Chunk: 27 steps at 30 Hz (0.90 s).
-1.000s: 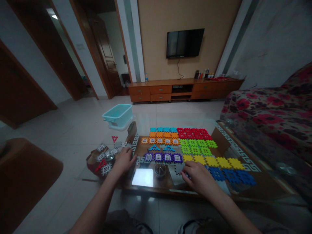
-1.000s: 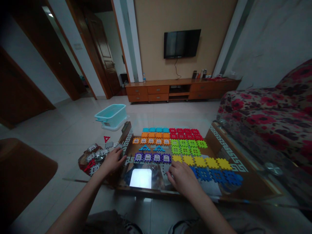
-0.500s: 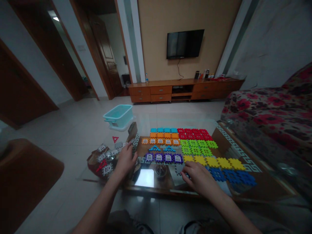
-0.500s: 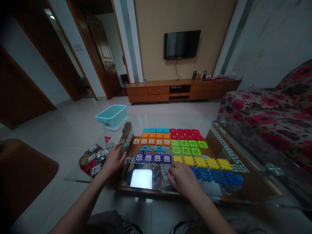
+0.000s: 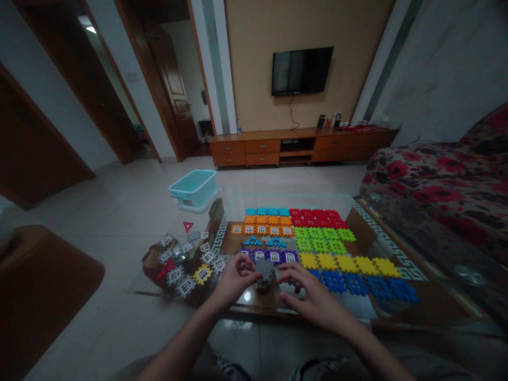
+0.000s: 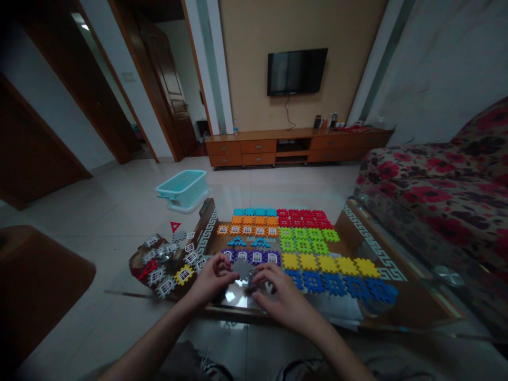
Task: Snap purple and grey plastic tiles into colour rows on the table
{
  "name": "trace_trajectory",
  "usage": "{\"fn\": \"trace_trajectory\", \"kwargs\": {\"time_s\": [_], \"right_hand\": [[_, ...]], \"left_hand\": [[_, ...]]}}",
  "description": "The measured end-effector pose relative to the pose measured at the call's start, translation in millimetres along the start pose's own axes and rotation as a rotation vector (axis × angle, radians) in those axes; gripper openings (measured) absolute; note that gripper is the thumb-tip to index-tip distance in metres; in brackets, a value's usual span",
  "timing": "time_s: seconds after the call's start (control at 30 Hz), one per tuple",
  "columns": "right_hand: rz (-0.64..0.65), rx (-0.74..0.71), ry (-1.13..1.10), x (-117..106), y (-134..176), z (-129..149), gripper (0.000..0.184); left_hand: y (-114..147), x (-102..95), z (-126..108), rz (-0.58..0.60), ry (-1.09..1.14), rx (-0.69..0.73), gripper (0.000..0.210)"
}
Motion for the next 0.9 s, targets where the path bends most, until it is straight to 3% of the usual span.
{"fn": "trace_trajectory", "kwargs": {"time_s": [0.2,0.37,0.5,0.6,0.77,0.9], "right_hand": [[0.132,0.094,-0.177,9,7,4,0.047],[0.136,0.076,-0.237,11,3,8,0.046],[0.074,0.119,-0.25,12,1,3,0.04],[0.034,0.134,-0.241,11,1,-3,0.039],[0.037,0.106,-0.203,10,0,-6,0.035],[0.032,0.112,-0.194,9,1,-5,0.033]], "left_hand": [[5,6.7,1,0.088,0.051,-0.037,0.049],[10,9.7,-1,0.143,0.027,-0.003,0.041],[10,5.1,-9,0.174,-0.133,0.068,0.031],[2,-16.8,-18,0.11,-0.377,0.15,0.026],[-23,-87.3,-20,-0.276,-0.937,0.299,0.033],[-38,-134.3,-9,-0.486,-1.318,0.222,0.042]]}}
Point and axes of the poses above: each hand's wrist, its own y-axis away from the middle knuckle, its own x-axis out of the palm, z = x × y, the point moved 1 cm from there along -y, towards the middle knuckle, and after that the axes turned 7 degrees about -y, right-handed, at the moved point
